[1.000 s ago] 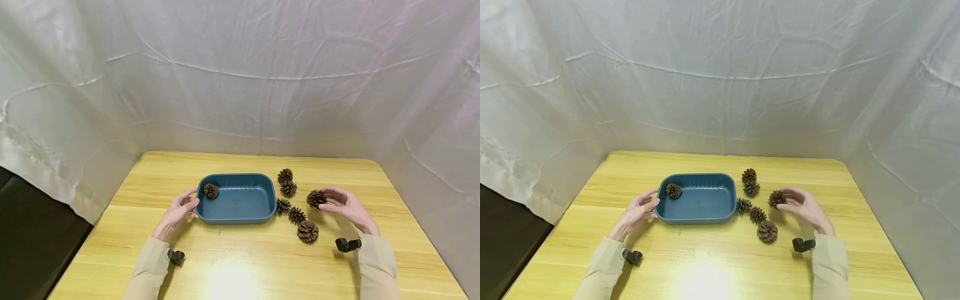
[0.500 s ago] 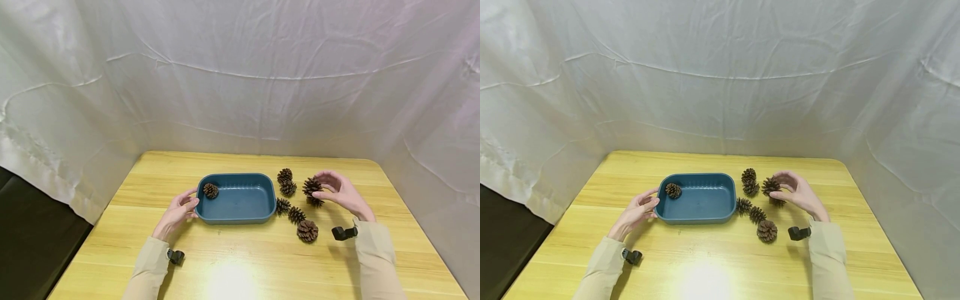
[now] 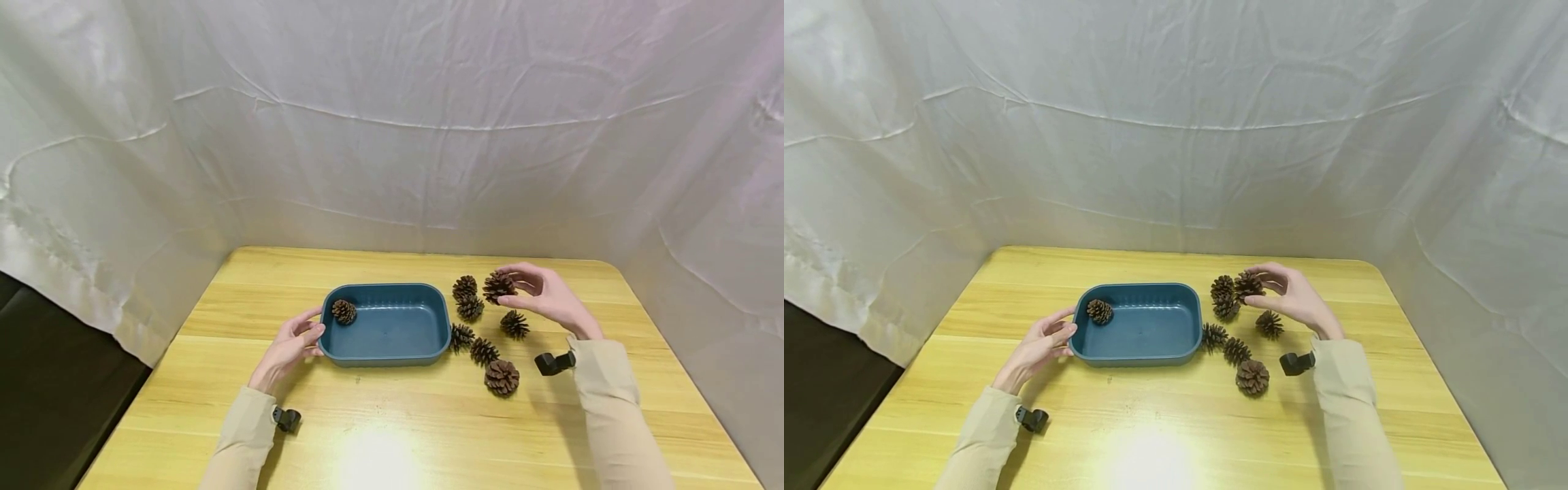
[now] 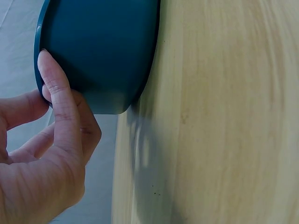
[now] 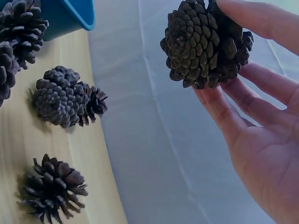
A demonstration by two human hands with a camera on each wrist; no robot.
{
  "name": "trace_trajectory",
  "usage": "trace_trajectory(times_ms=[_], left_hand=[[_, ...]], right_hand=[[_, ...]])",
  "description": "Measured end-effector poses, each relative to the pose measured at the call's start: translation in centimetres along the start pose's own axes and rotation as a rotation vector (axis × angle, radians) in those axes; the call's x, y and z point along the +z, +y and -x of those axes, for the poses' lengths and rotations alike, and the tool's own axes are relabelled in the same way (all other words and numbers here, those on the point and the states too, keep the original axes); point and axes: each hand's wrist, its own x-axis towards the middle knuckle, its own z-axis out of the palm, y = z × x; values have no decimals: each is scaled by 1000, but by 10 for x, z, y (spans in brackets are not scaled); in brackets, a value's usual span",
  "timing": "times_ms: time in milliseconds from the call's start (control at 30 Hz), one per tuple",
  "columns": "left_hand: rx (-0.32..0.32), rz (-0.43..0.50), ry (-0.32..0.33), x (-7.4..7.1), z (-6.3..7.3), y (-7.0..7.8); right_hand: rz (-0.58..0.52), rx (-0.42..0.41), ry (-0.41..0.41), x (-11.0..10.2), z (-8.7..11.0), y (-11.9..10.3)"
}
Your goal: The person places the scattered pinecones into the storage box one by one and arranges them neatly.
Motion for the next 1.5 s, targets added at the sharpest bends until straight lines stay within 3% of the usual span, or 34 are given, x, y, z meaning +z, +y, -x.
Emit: trace_trajectory(times_ms=[200, 633, 1067, 1500], left_hand=[[-1, -13, -1, -1, 0, 1], [9, -18, -9, -1, -1, -1], [8, -28, -10, -5, -2, -1], [10, -29, -15, -6, -2, 0]], right_hand=[[26, -10, -19, 1, -11, -8], [33, 68, -38, 12, -38, -24], [-48, 45, -70, 42, -67, -34], [-7, 38, -104, 63, -91, -45]])
